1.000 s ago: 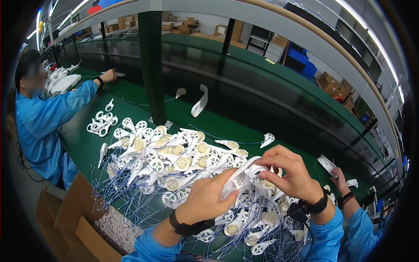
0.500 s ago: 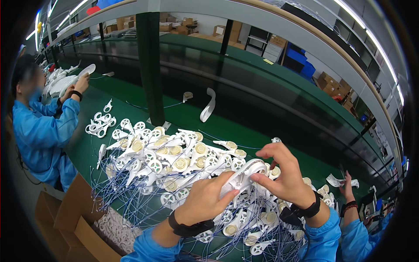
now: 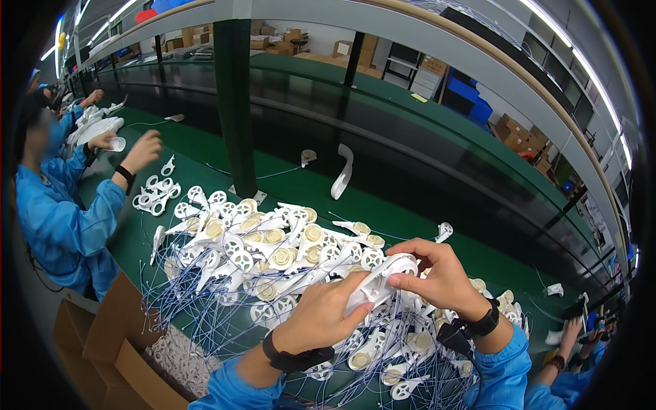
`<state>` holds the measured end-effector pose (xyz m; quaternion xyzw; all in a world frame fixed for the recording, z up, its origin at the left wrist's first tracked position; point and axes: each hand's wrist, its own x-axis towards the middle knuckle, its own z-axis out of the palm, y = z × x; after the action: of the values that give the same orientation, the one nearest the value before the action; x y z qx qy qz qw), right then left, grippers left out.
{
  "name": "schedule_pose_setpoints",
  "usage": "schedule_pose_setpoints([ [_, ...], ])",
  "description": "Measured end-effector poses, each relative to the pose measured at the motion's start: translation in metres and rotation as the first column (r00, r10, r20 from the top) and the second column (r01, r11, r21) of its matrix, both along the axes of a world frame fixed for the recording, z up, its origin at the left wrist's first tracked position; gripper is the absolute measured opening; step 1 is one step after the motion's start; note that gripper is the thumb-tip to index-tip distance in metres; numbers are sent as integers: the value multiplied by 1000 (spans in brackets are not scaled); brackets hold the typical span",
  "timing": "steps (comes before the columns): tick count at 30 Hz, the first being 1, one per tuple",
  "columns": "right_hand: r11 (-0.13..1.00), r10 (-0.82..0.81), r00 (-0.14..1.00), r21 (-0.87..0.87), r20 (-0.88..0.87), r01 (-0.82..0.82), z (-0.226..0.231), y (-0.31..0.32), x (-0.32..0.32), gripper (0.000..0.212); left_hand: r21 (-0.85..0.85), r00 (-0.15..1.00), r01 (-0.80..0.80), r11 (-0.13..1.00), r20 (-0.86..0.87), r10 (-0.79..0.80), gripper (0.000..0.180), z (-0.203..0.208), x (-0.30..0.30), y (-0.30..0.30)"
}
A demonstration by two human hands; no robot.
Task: Assembling or sorting small white plastic components with wires on a factory production line.
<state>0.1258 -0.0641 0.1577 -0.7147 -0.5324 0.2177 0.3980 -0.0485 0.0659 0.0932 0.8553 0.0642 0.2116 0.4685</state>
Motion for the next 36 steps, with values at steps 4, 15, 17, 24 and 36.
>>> schedule_pose_setpoints([
  [4, 993, -22, 991, 114, 134, 6, 1, 4, -6, 40, -79, 999, 7, 997, 45, -4, 42, -4, 0, 1],
  [15, 953, 53, 980, 283, 191, -106, -8, 0, -7, 35, -216, 990, 72, 974, 132, -44, 41, -7, 1, -2],
  [17, 971, 48, 995, 228, 85, -67, -6, 1, -8, 36, -213, 989, 65, 975, 144, -34, 40, -7, 2, -2],
  [24, 1000, -8, 988, 13, -154, 10, -5, 1, -14, 33, -242, 992, 38, 970, 125, -8, 36, -5, -2, -1],
  [36, 981, 127, 963, 112, 239, -157, -8, 6, -38, 32, -185, 995, 67, 980, 85, -52, 44, 3, -5, -3],
])
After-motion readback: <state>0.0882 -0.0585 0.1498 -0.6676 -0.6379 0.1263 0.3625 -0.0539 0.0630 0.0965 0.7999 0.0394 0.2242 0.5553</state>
